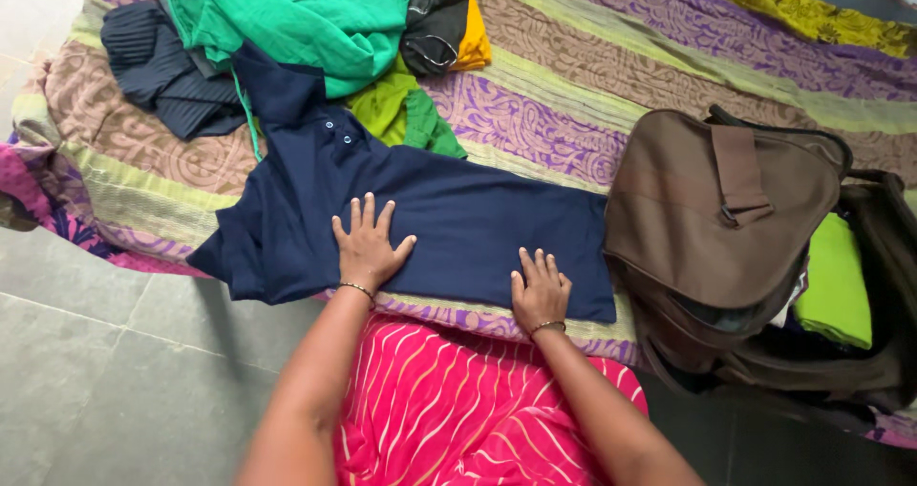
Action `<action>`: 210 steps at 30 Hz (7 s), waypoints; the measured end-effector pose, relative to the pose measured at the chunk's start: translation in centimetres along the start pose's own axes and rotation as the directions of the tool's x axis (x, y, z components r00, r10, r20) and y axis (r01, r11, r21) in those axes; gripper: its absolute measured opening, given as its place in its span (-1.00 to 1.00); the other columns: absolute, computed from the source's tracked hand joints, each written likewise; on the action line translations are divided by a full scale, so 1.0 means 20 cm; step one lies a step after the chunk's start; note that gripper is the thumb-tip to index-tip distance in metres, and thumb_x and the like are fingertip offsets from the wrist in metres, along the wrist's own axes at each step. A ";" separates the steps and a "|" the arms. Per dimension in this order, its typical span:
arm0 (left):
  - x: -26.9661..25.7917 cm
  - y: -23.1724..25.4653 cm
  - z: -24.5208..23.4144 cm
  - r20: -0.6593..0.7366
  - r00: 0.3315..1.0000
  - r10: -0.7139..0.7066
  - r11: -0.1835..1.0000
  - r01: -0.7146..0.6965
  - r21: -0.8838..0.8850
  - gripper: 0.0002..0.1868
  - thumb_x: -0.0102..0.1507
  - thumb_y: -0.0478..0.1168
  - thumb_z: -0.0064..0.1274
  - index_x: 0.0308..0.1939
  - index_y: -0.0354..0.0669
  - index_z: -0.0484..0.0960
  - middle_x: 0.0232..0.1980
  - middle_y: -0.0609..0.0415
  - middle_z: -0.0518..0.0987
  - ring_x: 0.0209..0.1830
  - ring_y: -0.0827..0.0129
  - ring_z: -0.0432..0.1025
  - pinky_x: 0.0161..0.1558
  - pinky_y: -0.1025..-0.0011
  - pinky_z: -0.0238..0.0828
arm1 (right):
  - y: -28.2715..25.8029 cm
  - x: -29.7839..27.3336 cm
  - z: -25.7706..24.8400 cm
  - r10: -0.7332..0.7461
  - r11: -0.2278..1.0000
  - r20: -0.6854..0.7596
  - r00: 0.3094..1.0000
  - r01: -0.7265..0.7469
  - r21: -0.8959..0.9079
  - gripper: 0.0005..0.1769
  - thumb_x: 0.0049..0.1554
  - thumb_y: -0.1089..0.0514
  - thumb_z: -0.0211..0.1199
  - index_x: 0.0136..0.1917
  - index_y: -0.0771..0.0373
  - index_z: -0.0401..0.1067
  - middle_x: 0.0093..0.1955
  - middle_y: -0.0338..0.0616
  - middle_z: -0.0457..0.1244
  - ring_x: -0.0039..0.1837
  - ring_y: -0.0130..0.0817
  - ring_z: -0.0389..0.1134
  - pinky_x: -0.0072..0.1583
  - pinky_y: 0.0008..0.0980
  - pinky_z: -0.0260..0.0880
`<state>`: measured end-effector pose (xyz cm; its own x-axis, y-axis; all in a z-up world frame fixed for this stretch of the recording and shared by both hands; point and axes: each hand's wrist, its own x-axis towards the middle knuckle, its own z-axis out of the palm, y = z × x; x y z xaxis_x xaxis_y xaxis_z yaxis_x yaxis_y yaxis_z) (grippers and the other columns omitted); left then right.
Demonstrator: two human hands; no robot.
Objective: The person smooths out a blue t-shirt on a bed, folds the sleeves and sides inward, and places the folded garment into a brown duffel bag.
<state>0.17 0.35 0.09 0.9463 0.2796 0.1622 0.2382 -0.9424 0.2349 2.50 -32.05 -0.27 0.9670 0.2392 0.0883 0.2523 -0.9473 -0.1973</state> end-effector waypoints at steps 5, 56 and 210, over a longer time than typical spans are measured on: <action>0.24 -0.09 0.05 -0.252 0.966 -0.049 0.964 -0.020 -0.263 -0.63 0.27 0.04 0.14 0.10 0.06 0.62 0.27 0.08 0.50 0.27 0.17 0.34 0.22 0.06 0.22 | -0.01 0.01 -0.02 0.027 1.000 0.021 0.999 -0.027 0.001 -0.39 0.18 -0.11 0.09 0.48 -0.03 0.31 0.51 0.04 0.16 0.57 -0.04 0.08 0.44 0.01 -0.02; -0.21 -0.30 -0.08 0.123 0.982 0.144 0.988 -0.136 -0.069 -0.14 0.25 0.36 -0.08 0.54 0.09 0.24 0.62 -0.19 0.05 0.64 -0.03 -0.11 0.50 -0.10 -0.27 | 0.02 0.01 0.04 0.040 0.999 0.007 0.999 -0.040 0.003 -0.41 0.18 -0.12 0.11 0.48 -0.09 0.35 0.53 -0.09 0.19 0.57 -0.13 0.11 0.45 0.03 0.01; 0.91 -0.71 -0.11 0.001 0.701 -0.713 0.632 0.643 -0.432 0.32 -0.11 0.09 0.51 0.48 -0.39 0.02 0.37 -0.33 0.33 0.33 -0.12 0.28 0.26 0.13 0.27 | -0.76 0.22 0.08 -0.512 0.843 -0.014 0.859 0.506 0.183 -0.28 0.11 -0.26 0.26 0.48 -0.05 0.34 0.59 0.03 0.09 0.62 0.03 -0.02 0.46 0.04 -0.04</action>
<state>13.49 19.15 1.86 0.4941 0.8677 -0.0549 0.6647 -0.3362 0.6672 2.94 -16.16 1.50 0.7008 0.6875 0.1902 0.7082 -0.6387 -0.3007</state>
